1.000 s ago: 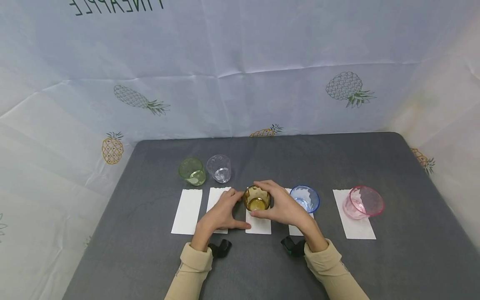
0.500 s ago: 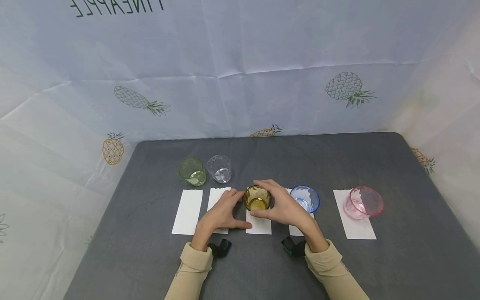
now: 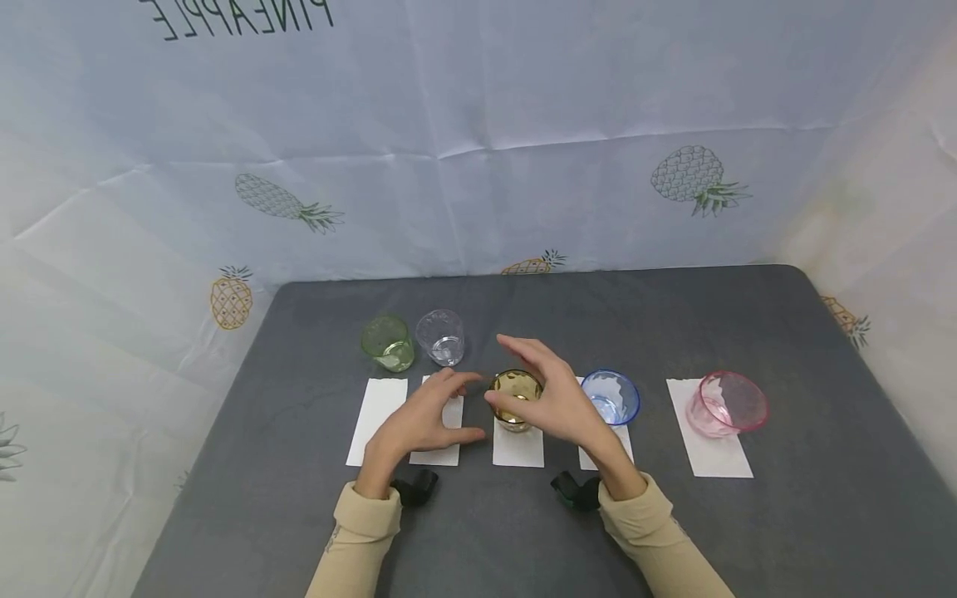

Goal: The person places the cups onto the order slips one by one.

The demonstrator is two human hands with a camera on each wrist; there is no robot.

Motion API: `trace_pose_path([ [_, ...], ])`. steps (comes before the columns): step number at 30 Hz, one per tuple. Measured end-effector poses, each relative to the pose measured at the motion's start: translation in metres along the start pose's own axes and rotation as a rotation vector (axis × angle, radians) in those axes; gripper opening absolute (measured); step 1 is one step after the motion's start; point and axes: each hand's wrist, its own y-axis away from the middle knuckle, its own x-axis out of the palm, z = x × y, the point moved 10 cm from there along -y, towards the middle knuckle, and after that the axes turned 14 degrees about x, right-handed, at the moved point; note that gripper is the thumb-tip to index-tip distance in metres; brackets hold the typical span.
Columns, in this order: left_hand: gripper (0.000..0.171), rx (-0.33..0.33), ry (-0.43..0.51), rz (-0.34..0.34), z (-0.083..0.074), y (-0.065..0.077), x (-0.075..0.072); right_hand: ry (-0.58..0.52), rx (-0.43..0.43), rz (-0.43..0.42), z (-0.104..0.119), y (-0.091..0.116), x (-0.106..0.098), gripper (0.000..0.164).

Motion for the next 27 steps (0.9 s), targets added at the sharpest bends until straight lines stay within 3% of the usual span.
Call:
trace_pose_path([
  [9,0.073,-0.017,-0.004,0.005,0.015,0.019,-0.018,-0.012,-0.011,-0.042,0.015,-0.009,0.005,0.073],
  [15,0.070,0.011,-0.020,-0.012,0.022,0.028,-0.027,-0.026,-0.019,-0.063,0.025,-0.016,0.011,0.076],
  [27,0.070,0.009,0.008,0.016,0.035,0.036,-0.028,-0.045,-0.039,-0.105,0.037,-0.034,0.024,0.077],
])
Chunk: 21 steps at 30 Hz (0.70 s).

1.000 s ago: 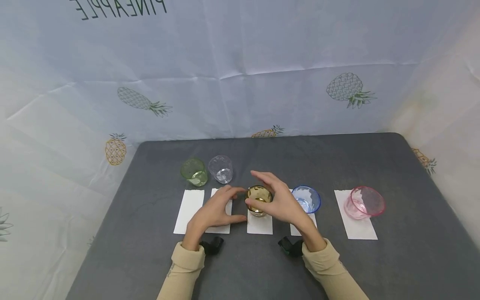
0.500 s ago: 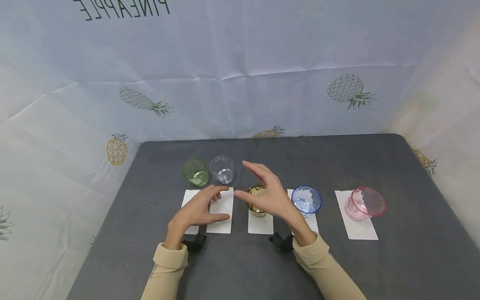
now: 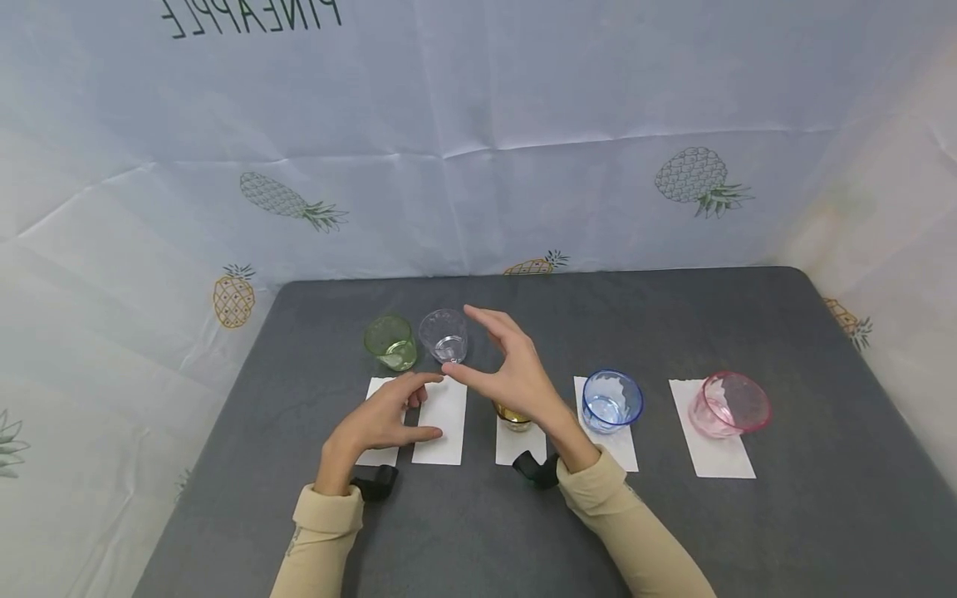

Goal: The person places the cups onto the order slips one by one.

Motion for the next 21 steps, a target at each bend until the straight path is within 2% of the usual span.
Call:
trace_pose_path([
  [6,0.069,-0.001,0.011,-0.002,0.006,0.006,0.000,-0.018,0.015,0.009,0.001,-0.010,0.010,0.077],
  [13,0.068,-0.055,0.034,0.003,0.016,0.014,0.000,0.009,0.032,-0.009,0.003,-0.023,0.022,0.078],
  [21,0.070,-0.076,0.040,0.007,0.023,0.019,0.002,0.057,0.067,-0.033,-0.009,-0.033,0.028,0.078],
])
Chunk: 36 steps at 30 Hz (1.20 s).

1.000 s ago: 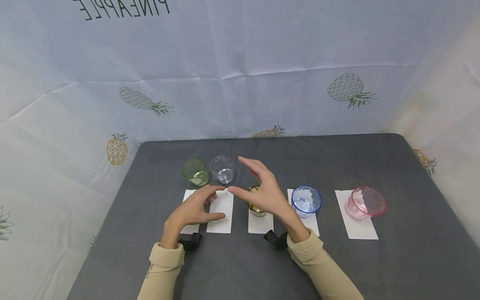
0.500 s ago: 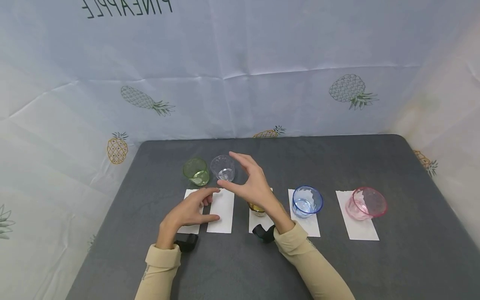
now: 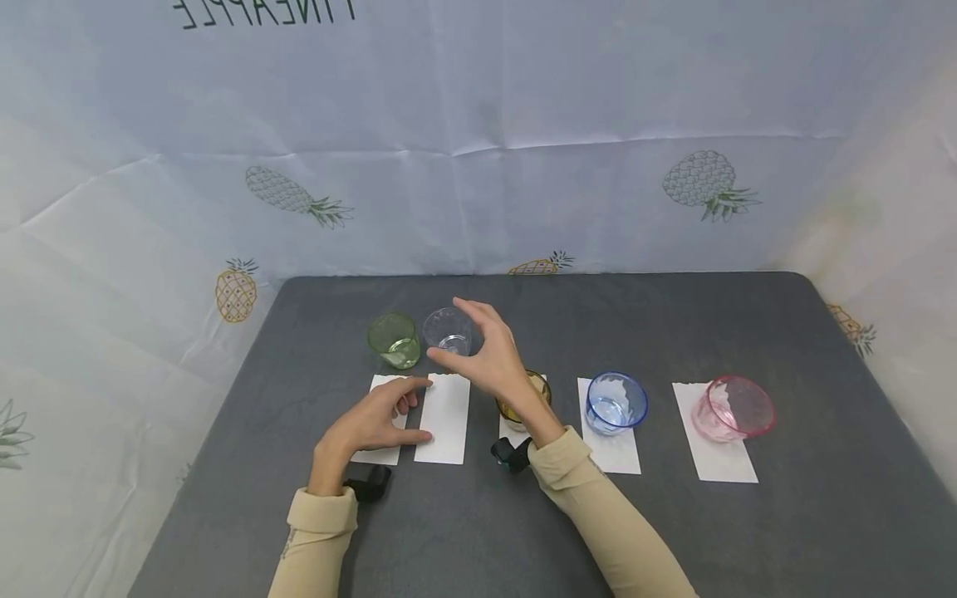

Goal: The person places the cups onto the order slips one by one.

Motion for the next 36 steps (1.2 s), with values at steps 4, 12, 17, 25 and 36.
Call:
trace_pose_path([
  [4,0.070,-0.014,0.011,0.001,0.004,0.001,0.002,0.024,0.018,-0.010,-0.005,-0.004,0.002,0.080],
  [12,0.072,-0.035,0.031,0.002,0.010,0.003,0.005,0.052,0.031,-0.009,-0.007,-0.014,0.006,0.081],
  [17,0.073,-0.053,0.037,0.011,0.013,0.004,0.008,0.075,0.055,-0.014,-0.015,-0.018,0.009,0.082],
  [25,0.075,-0.075,0.036,0.014,0.015,0.006,0.008,0.096,0.078,-0.005,-0.026,-0.024,0.017,0.083],
  [36,0.079,-0.081,0.054,0.015,0.016,0.005,0.009,0.127,0.127,-0.036,-0.033,-0.027,0.019,0.089],
])
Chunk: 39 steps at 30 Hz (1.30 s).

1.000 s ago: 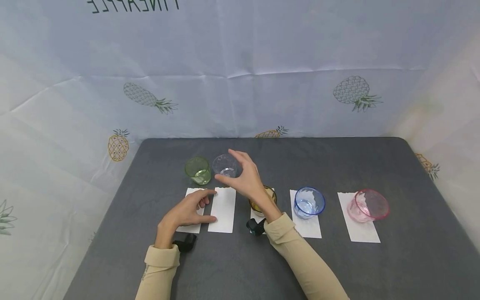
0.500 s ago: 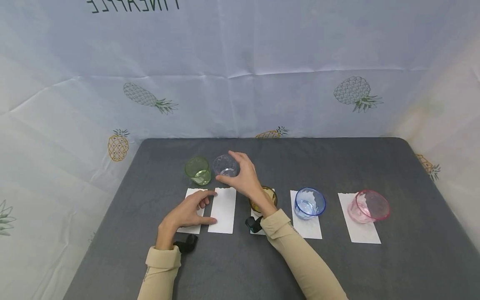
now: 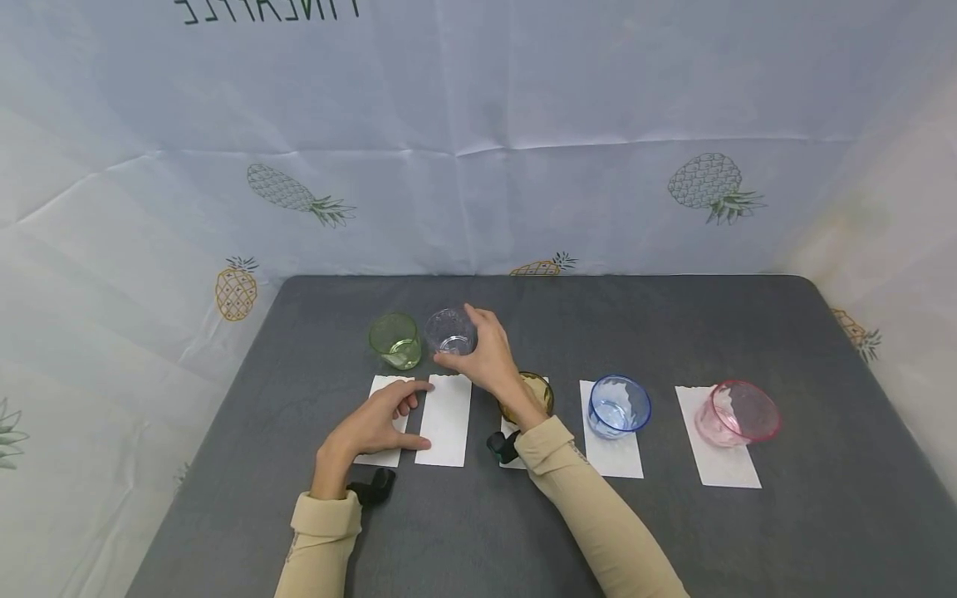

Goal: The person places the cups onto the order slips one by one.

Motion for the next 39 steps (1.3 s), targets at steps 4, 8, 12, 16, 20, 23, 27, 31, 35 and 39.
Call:
trace_pose_path([
  [4,0.080,0.001,-0.002,0.005,-0.0008,0.0001,0.0007,0.007,0.020,-0.006,-0.0023,-0.0001,0.0008,0.090],
  [8,0.082,0.004,-0.003,0.011,-0.0022,0.0005,0.0011,0.010,0.026,-0.005,-0.0032,-0.0003,0.0018,0.088],
  [12,0.081,0.010,-0.004,0.023,-0.0040,0.0006,0.0016,0.021,0.028,-0.011,-0.0033,-0.0009,0.0019,0.084],
  [16,0.082,0.001,0.001,0.032,-0.0039,0.0009,0.0020,0.032,0.023,-0.023,-0.0021,-0.0010,0.0008,0.082],
  [20,0.083,-0.006,0.003,0.036,-0.0031,0.0012,0.0025,0.035,0.025,-0.033,-0.0026,-0.0015,0.0001,0.083],
  [23,0.083,-0.006,0.002,0.038,-0.0029,0.0012,0.0028,0.032,0.030,-0.040,-0.0039,-0.0019,-0.0002,0.083],
  [27,0.083,-0.002,0.002,0.033,-0.0028,0.0009,0.0025,0.034,0.039,-0.039,-0.0046,-0.0020,-0.0007,0.086],
  [31,0.082,0.006,0.010,0.026,-0.0028,0.0004,0.0019,0.050,0.036,-0.013,-0.0037,-0.0024,0.0007,0.090],
  [35,0.082,0.014,0.015,0.021,-0.0037,-0.0003,0.0014,0.062,0.023,0.006,-0.0023,-0.0021,0.0020,0.089],
  [39,0.082,0.009,0.015,0.021,-0.0044,0.0001,0.0011,0.056,0.028,0.004,-0.0027,-0.0017,0.0018,0.086],
])
